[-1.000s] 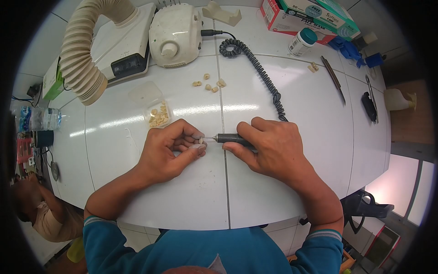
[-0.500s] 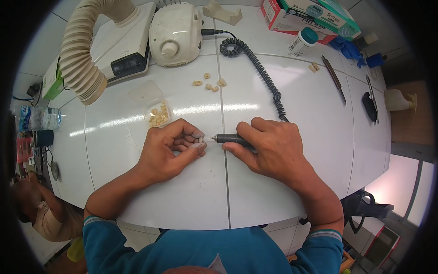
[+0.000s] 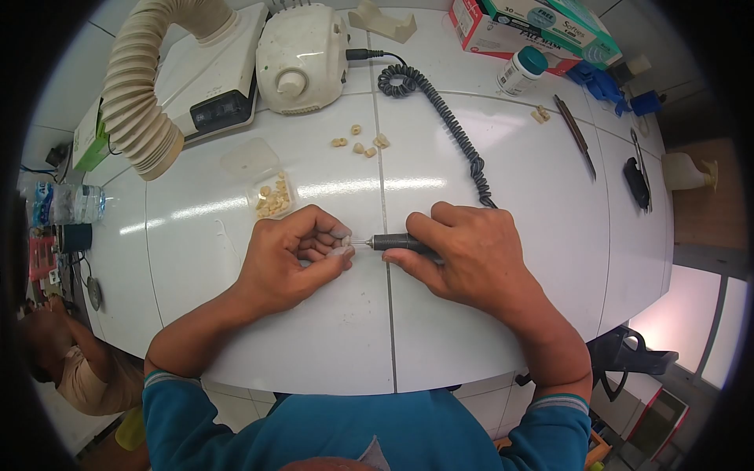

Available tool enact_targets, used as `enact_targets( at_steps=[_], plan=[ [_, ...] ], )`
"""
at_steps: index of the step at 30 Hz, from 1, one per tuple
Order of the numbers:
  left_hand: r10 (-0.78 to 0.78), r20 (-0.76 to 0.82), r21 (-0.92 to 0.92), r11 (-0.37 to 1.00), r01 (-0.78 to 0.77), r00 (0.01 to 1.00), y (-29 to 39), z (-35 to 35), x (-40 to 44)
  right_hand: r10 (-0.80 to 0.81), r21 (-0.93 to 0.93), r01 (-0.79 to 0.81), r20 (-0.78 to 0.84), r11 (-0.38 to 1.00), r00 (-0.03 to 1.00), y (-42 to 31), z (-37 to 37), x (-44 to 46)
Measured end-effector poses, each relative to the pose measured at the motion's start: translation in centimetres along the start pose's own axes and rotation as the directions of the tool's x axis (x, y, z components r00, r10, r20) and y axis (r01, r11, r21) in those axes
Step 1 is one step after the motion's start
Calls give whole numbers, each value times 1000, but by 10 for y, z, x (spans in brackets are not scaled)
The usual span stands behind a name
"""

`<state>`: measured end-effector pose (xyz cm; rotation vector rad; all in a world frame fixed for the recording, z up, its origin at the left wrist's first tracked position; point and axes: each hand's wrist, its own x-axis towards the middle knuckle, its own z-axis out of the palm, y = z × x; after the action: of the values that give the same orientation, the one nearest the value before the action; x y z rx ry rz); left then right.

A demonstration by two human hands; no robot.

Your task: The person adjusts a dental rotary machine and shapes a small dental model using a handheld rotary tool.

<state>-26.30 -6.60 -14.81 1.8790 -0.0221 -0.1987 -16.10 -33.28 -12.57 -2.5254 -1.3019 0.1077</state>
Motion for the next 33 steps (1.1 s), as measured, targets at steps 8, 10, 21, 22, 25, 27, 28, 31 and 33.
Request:
enact_targets(
  at_steps=[8,10,21,22,25,27,28,31,33],
  plan=[
    [-4,-7,5,1000,4,1000,0,1,0,-18,2,18,18,1000,1000,2,-2,0],
    [-10,-5,1,1000,10,1000,0,0,0,-6,-1,6,2,1000,1000,1,0,0],
    [21,-47,35,999,-19,999,-1,1,-2,-14,-4,14,5,1000,1000,1,-2,0],
    [17,-47,24,1000,-16,999,-1,2,-2,0,-7,0,-8,1000,1000,0,0,0],
    [14,-48,22,1000,-13,999,-1,2,-2,-16,-2,16,6,1000,1000,1,-2,0],
    [14,-48,24,1000,-13,999,-1,2,-2,-10,0,10,11,1000,1000,1,-2,0],
    [13,-48,22,1000,-12,999,-1,2,-2,10,-3,-10,3,1000,1000,0,0,0],
    [19,-54,25,1000,-18,998,-1,2,-2,-6,3,6,12,1000,1000,1,-1,0],
    [20,-54,25,1000,-19,998,0,2,-2,-8,5,8,15,1000,1000,1,-2,-1]
  ],
)
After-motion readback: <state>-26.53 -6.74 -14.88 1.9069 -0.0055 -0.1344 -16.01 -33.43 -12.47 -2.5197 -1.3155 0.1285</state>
